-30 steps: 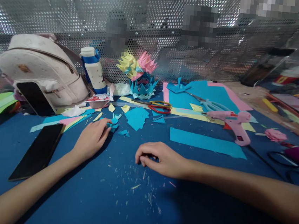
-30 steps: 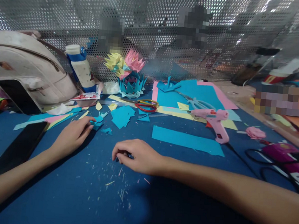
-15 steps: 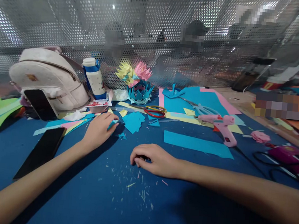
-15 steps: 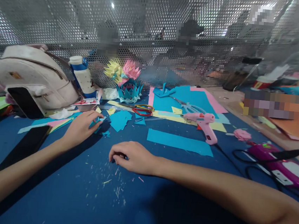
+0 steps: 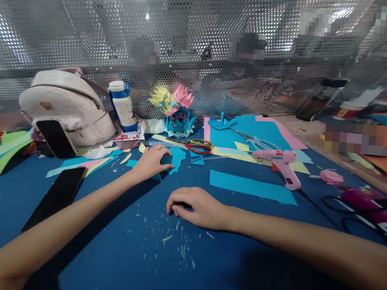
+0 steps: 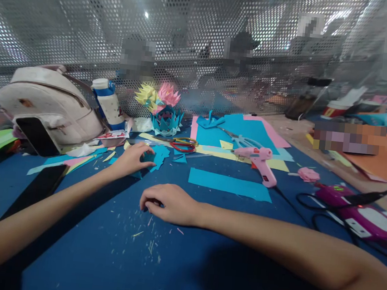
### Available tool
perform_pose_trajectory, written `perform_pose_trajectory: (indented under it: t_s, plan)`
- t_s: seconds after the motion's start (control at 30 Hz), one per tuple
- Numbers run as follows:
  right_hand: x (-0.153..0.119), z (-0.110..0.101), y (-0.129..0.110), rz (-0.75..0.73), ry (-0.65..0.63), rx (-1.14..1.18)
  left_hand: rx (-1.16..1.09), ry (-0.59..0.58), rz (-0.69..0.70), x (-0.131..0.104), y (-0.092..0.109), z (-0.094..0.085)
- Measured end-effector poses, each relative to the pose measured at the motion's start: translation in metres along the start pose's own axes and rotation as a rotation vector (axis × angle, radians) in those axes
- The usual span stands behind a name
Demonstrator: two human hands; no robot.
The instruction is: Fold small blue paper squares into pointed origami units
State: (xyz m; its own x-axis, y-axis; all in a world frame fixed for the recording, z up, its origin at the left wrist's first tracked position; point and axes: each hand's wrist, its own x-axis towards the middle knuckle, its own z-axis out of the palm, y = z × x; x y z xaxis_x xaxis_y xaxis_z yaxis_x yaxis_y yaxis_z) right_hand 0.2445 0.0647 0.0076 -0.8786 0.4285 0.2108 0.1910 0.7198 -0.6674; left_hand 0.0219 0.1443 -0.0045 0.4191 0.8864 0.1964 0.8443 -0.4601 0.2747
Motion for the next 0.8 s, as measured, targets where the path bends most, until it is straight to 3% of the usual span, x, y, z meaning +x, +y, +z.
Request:
perform_pose_trajectory:
  t_s: [0.23, 0.5, 0.63, 0.8]
  plan:
    - [-0.001, 0.001, 0.002, -0.019, 0.002, -0.010, -0.085, -0.053, 0.008, 0.004, -0.004, 0.003]
    - [-0.001, 0.000, 0.000, 0.022, 0.019, 0.070, -0.288, 0.055, 0.004, -0.007, -0.005, -0.008]
    - [0.000, -0.002, -0.002, 0.152, 0.166, 0.249, -0.402, 0.108, -0.023, -0.021, 0.002, -0.021]
    - [0.001, -0.003, 0.001, 0.217, 0.416, 0.286, -0.551, 0.194, -0.072, -0.056, 0.030, -0.028]
